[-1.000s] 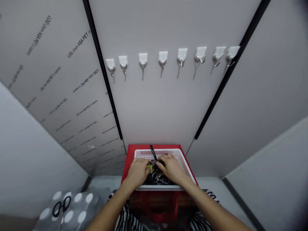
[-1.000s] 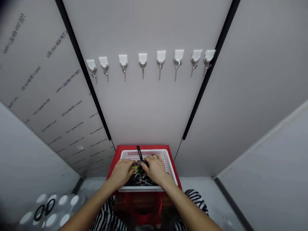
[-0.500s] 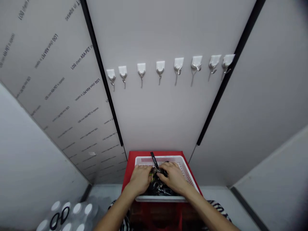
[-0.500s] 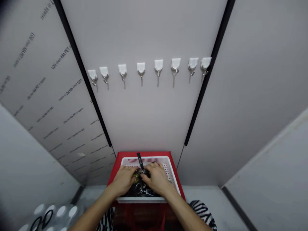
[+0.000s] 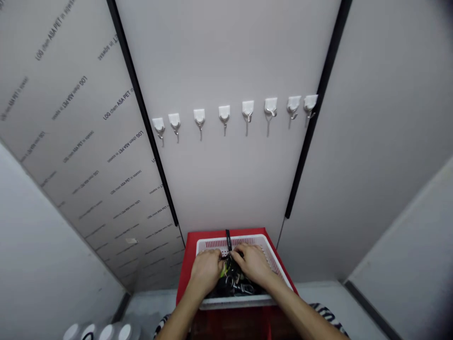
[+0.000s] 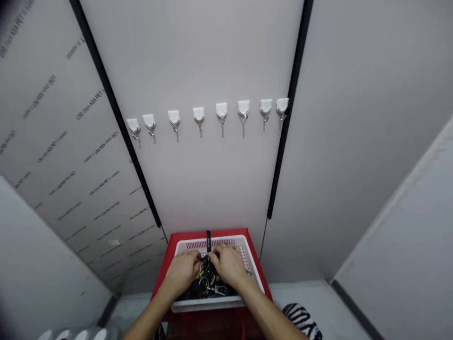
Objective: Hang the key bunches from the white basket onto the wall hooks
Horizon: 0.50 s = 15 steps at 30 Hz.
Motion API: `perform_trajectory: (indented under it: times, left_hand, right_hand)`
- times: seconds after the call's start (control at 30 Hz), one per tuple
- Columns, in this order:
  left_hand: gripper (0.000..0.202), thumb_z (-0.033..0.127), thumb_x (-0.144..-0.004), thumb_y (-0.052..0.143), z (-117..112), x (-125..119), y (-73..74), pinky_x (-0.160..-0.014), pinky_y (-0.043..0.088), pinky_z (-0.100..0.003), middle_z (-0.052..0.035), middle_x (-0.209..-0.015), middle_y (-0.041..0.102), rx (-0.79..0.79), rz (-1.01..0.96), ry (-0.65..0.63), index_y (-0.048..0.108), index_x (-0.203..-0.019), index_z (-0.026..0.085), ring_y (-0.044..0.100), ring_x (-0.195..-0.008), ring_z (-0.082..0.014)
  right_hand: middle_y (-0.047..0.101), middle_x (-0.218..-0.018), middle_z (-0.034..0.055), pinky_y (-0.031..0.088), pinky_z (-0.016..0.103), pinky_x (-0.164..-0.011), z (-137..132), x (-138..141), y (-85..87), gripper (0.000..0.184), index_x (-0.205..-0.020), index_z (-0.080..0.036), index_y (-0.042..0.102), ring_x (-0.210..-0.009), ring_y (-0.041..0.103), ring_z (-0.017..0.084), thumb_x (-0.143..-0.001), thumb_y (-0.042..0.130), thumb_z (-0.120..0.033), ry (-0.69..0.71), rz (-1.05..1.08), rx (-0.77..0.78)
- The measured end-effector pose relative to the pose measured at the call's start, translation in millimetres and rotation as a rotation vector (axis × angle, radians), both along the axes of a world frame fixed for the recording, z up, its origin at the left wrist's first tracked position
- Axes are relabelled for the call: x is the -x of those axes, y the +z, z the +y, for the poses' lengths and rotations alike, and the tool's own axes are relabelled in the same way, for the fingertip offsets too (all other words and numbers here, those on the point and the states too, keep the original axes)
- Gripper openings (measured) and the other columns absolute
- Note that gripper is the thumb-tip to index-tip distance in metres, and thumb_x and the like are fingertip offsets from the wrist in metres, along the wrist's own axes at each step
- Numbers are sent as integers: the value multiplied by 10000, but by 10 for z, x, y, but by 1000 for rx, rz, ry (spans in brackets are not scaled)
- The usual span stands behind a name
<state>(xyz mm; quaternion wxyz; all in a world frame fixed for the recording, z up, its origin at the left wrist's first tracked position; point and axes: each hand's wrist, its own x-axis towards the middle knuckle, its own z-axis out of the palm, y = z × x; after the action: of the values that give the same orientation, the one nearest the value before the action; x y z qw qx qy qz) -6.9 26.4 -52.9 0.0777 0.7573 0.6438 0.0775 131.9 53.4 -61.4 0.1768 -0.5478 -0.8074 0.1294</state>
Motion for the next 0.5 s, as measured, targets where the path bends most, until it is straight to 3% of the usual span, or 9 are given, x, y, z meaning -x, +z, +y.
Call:
perform_trajectory:
  times: [0.2,0.3,0.4,0.5]
  left_hand:
    - [301,288,-631,415,-83,76,-4,-708,325,-232,32,-953,521,46,-141,-84,439,-930,261,459,-859,-143]
    - [371,286,-593,458,-71,85,-17,-722,323,-235,31,-1000,507,121,-142,-122,439,-962,270,448,-892,-161]
    - [382,256,-595,452,-88,49,-45,-734,318,-228,2,-997,511,123,-153,-120,438,-977,243,443,-905,-159]
    - [349,217,-611,427,-156,11,-85,-698,327,-213,-5,-974,506,-11,-173,-50,432,-959,225,450,-870,-138]
  right_hand:
    - [574,-799,51,264,293,-692,-57,-49,-8,283,-717,-189,557,-816,475,181,-717,303,-314,-176,24,-60]
    - [569,-804,58,268,290,-696,-73,-83,-17,261,-729,-182,560,-825,468,179,-694,319,-275,-244,33,-78]
    - [573,-792,45,266,293,-704,-96,-116,-16,254,-717,-192,567,-818,469,172,-677,327,-265,-201,33,-53]
    - [572,-832,32,261,299,-726,-136,-170,-7,252,-760,-209,568,-836,465,170,-656,345,-267,-66,27,-25]
